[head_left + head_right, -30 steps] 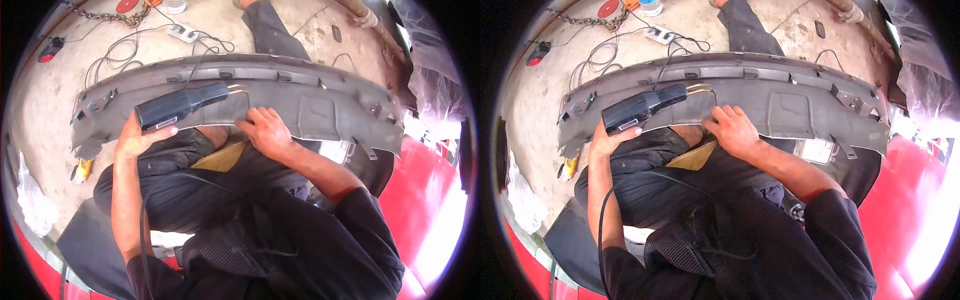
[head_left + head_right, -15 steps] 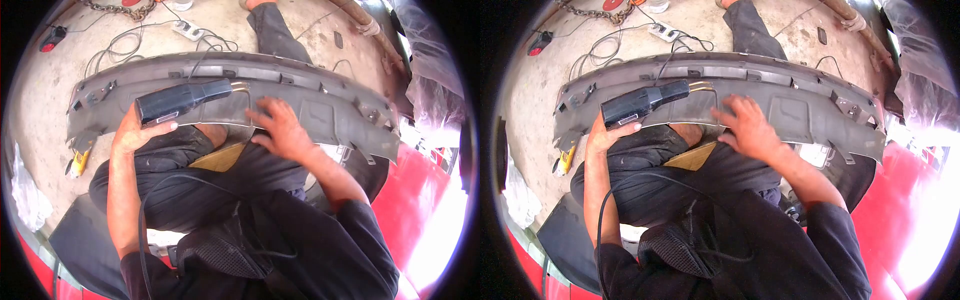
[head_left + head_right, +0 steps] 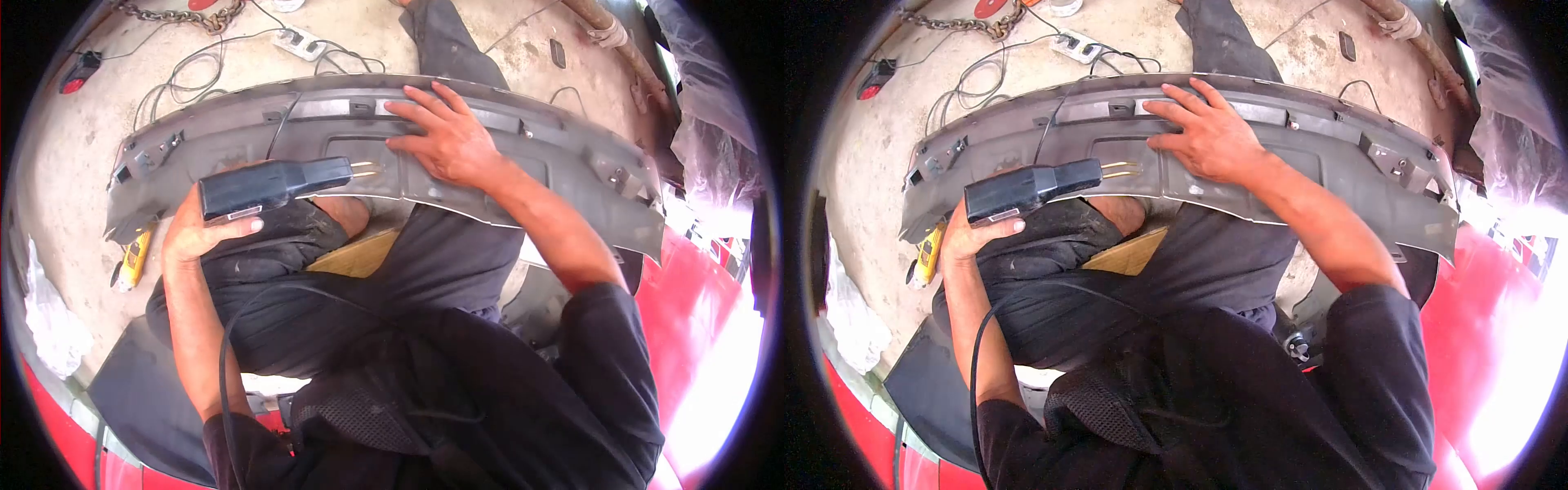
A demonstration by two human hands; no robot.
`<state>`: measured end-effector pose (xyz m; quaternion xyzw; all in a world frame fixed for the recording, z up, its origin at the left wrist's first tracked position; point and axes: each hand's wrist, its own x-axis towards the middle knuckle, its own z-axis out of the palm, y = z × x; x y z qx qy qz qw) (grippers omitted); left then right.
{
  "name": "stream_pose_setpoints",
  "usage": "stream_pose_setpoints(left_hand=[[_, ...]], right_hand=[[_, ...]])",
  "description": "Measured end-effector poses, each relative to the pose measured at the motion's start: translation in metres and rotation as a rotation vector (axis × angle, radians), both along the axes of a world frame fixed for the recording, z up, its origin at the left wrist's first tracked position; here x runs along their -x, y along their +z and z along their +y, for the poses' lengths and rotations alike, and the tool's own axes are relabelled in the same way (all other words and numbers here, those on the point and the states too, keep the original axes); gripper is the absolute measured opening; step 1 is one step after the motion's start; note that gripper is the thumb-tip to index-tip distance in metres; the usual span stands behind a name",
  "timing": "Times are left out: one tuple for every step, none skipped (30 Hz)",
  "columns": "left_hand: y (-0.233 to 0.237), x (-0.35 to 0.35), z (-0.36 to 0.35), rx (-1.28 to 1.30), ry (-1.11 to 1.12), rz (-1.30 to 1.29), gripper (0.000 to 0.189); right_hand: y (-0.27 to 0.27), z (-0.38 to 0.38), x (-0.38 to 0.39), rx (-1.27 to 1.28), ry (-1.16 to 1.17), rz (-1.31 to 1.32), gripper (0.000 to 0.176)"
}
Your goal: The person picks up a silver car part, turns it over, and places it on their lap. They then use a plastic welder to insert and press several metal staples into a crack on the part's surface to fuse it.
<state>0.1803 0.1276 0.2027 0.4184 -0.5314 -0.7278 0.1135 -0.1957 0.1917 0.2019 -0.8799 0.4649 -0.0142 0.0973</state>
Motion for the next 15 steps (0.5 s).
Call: stream_pose_setpoints(left_hand=[[-0.007, -0.002, 0.001, -0.002, 0.001, -0.002, 0.068], [-0.018, -0.007, 0.000, -0.018, 0.010, -0.018, 0.066], [-0.022, -0.007, -0.001, -0.038, 0.017, -0.038, 0.063], [-0.024, -0.006, -0.001, -0.042, 0.015, -0.045, 0.063], [-0.025, -0.005, -0.001, -0.108, 0.041, -0.047, 0.060], [-0.025, -0.003, 0.000, -0.167, 0.065, -0.047, 0.058], [-0.027, 0.001, 0.002, -0.170, 0.092, 0.020, 0.054], [-0.028, 0.003, 0.004, -0.156, 0.086, 0.019, 0.054], [-0.027, 0.004, 0.007, -0.142, 0.116, 0.061, 0.053], [-0.025, 0.005, 0.009, -0.129, 0.146, 0.103, 0.052], [-0.021, 0.005, 0.012, -0.117, 0.146, 0.099, 0.052], [-0.017, 0.005, 0.014, -0.123, 0.181, 0.103, 0.052], [-0.012, 0.004, 0.015, -0.129, 0.215, 0.108, 0.051], [-0.007, 0.004, 0.016, -0.116, 0.213, 0.106, 0.051], [-0.003, 0.004, 0.015, -0.099, 0.190, 0.099, 0.051]], right_hand=[[-0.004, 0.000, -0.002, 0.039, -0.035, -0.016, 0.025], [-0.005, 0.000, -0.003, 0.037, -0.036, -0.020, 0.025], [-0.007, 0.000, -0.004, 0.044, -0.053, -0.020, 0.025], [-0.007, 0.002, -0.005, 0.052, -0.071, -0.020, 0.025], [-0.007, 0.002, -0.005, 0.050, -0.074, -0.028, 0.025], [-0.008, 0.002, -0.005, 0.040, -0.068, -0.016, 0.023], [-0.007, 0.003, -0.003, 0.038, -0.063, -0.002, 0.022], [-0.008, 0.004, -0.002, 0.052, -0.069, -0.004, 0.022], [-0.009, 0.005, -0.003, 0.048, -0.074, 0.002, 0.022], [-0.009, 0.005, -0.003, 0.044, -0.078, 0.006, 0.022], [-0.010, 0.006, -0.002, 0.055, -0.078, 0.001, 0.022], [-0.012, 0.006, -0.002, 0.058, -0.082, 0.001, 0.022], [-0.014, 0.006, -0.003, 0.061, -0.086, 0.001, 0.023], [-0.016, 0.006, -0.003, 0.073, -0.088, -0.003, 0.023], [-0.018, 0.005, -0.003, 0.074, -0.092, -0.004, 0.023]])
